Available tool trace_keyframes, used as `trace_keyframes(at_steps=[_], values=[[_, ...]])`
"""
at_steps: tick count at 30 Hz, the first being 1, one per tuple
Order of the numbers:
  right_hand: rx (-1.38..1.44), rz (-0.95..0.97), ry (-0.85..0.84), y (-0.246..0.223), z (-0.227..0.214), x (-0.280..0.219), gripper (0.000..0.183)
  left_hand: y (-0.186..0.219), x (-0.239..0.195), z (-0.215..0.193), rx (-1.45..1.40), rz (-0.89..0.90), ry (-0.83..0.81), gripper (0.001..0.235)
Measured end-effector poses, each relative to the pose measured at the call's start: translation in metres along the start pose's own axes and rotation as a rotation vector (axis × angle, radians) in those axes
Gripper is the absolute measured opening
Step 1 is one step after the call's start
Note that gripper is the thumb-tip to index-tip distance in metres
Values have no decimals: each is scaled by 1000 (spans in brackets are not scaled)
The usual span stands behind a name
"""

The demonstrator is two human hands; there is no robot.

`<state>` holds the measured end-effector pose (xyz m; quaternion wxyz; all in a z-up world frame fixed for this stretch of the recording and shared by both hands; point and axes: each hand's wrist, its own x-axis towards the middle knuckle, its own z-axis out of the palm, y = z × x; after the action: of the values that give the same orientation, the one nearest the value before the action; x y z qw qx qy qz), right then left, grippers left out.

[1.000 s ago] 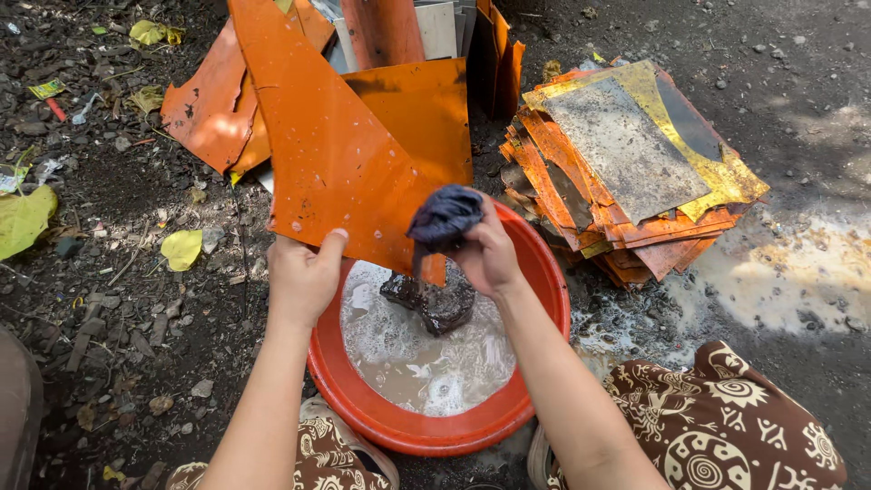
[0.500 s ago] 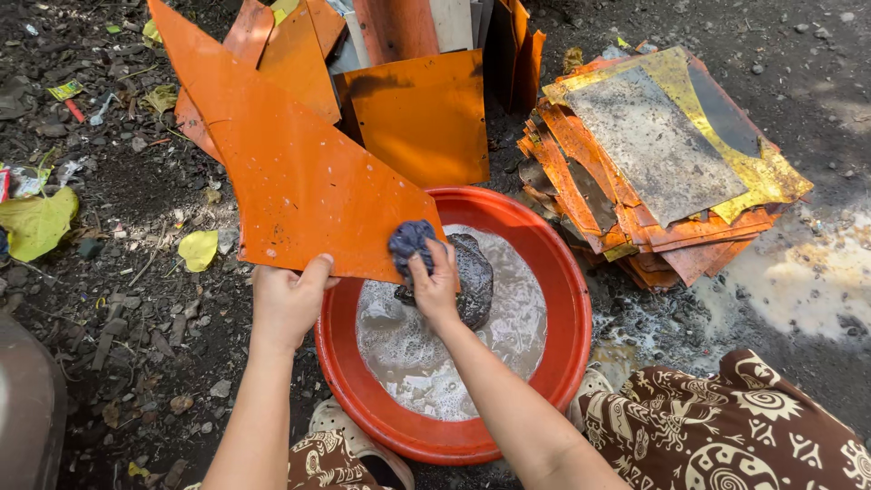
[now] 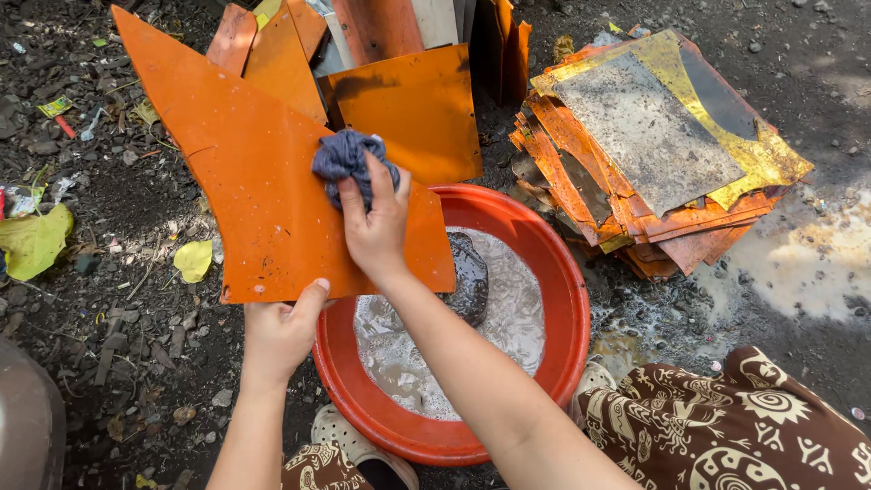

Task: The person washes several orange and grey metal sheets one at a time using a blue cloth and soapy water in a red basin. They scrub both sides of each sheet, rinse the cloth, and place the cleaned sheets aside.

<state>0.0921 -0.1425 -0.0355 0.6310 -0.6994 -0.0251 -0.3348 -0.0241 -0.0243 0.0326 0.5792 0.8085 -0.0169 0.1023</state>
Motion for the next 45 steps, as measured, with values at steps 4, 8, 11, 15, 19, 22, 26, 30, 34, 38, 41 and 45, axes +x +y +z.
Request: trace_keyframes(at_steps=[4,8,11,15,19,22,26,30,34,38,41,45], values=[[-159,129,42,71,-6,4,44,-5,-12,-6,-54,2,-44,24],[-479,491,-12,161,-46,-21,49,-12,-19,-10,-72,11,-32,25],[-571,672,-29,187,-71,-46,45,-12,-24,-11,-3,-84,-20,20],[-416,630,131,163,-69,-25,42,-1,-13,-4,93,92,-54,22],[-211,422,180,122,-53,-12,38,4,-21,-1,111,11,-68,20],[-325,347,145,114,-42,-3,40,2,-20,-2,6,6,-75,21],[-379,243,36,119,-53,-45,37,-4,-19,-6,-14,-17,-31,18],[-733,393,-289,140,-85,-110,45,-11,-18,-14,-53,-105,25,22],[-844,527,-521,160,-130,-141,51,-14,-16,-13,-186,-167,47,24],[-917,492,-734,157,-176,-144,43,-11,-12,-8,-128,-174,48,23],[-996,458,-833,146,-200,-108,41,-7,3,-3,-239,-146,99,26],[-1097,610,-879,106,-222,-50,77,-10,18,5,-370,-157,126,26]])
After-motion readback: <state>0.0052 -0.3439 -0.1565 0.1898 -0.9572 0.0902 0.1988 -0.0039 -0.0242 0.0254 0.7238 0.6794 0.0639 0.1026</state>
